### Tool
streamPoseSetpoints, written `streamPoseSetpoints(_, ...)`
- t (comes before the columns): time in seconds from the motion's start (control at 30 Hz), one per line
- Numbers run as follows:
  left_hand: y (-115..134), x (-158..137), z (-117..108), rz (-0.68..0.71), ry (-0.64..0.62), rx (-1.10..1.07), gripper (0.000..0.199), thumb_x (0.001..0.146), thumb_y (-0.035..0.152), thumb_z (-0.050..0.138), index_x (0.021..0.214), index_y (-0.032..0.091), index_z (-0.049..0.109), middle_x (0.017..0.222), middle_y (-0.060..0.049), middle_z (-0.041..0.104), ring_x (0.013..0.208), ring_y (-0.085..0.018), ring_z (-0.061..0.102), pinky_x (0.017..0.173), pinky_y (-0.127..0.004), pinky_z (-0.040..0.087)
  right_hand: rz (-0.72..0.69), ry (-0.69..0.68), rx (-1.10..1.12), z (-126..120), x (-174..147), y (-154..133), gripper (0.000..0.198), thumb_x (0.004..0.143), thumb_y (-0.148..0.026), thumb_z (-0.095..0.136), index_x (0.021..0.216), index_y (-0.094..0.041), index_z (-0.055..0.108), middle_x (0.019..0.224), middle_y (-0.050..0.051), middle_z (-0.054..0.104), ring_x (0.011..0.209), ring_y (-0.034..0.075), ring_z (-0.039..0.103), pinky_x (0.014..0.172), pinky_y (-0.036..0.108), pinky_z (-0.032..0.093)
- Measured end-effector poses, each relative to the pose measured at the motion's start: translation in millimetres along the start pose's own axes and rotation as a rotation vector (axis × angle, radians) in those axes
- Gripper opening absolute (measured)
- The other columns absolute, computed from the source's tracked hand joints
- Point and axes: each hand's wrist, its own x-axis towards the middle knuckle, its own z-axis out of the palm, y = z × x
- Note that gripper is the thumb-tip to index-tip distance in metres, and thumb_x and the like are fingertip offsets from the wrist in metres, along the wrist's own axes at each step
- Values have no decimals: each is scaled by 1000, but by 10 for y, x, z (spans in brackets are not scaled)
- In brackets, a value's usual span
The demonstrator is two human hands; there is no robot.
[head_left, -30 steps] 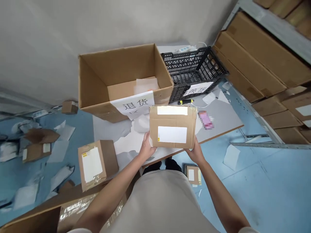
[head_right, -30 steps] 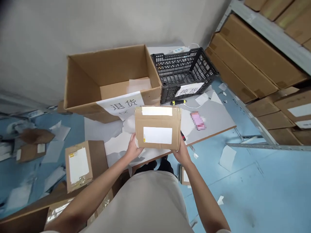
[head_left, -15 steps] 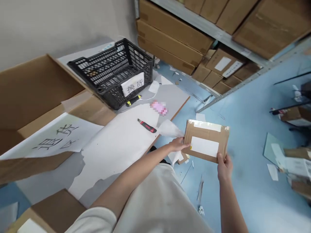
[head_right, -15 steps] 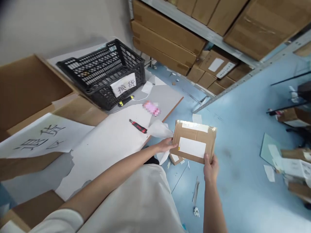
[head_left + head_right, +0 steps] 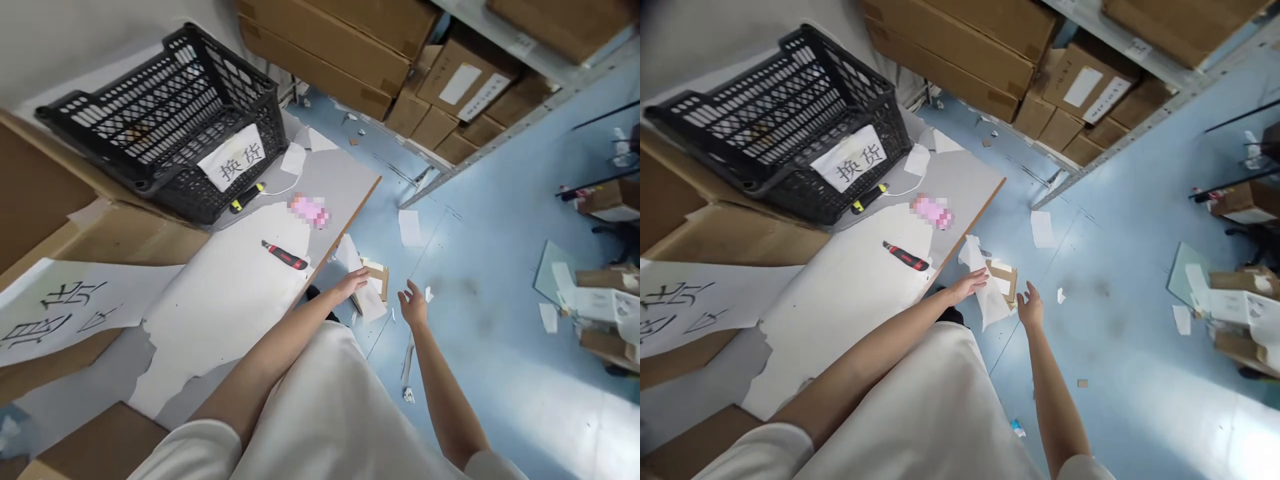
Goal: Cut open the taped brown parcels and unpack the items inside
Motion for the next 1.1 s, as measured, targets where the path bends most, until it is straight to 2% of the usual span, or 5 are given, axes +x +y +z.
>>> streamPoseSetpoints(0.2, 208, -596, -680, 244, 473, 51, 62, 74, 41, 65, 126, 11, 48, 116, -16, 61, 107, -24, 59, 99, -40, 40, -408, -340, 72, 547, 437, -1167, 46, 83, -40, 44, 122, -17, 51, 90, 9, 70, 72, 19, 68, 75, 37, 52)
streamPoseSetpoints(0.4, -217, -2112, -1195, 336, 1122, -8, 48, 76, 38, 63, 117, 15, 55, 111, -14, 62, 99, -22, 61, 92, -37, 45, -951, -791, -118, 1425, 310, -2553, 42, 85, -37, 43, 121, -19, 53, 91, 7, 70, 79, 20, 66, 76, 35, 51)
streamPoseSetpoints(0.73, -1797, -4148, -459, 176, 2086, -446, 51, 73, 43, 65, 117, 19, 56, 127, -13, 54, 120, -30, 48, 104, -44, 34, -1835, -1295, -523, 2704, -1976, -3861, 44, 80, -30, 54, 124, -21, 55, 113, 14, 63, 101, 31, 60, 87, 43, 44)
streamPoseSetpoints(0.9, -2285, -4415, -358, 395, 1993, -1134, 80, 80, 61, 48, 142, 17, 23, 148, -16, 26, 133, -29, 33, 105, -44, 33, -1769, -1656, -334, 3170, -3431, -4085, 67, 73, -46, 63, 133, -21, 45, 138, 11, 45, 130, 31, 36, 106, 46, 29)
streamPoseSetpoints(1.1, -2367, -4534, -733, 734, 1723, -1304, 84, 77, 76, 5, 144, 27, 18, 150, -6, 26, 133, -25, 34, 99, -40, 41, -1359, -1611, -409, 3957, -4289, -4198, 69, 75, -63, 53, 126, -17, 52, 139, 13, 44, 132, 31, 33, 109, 52, 20)
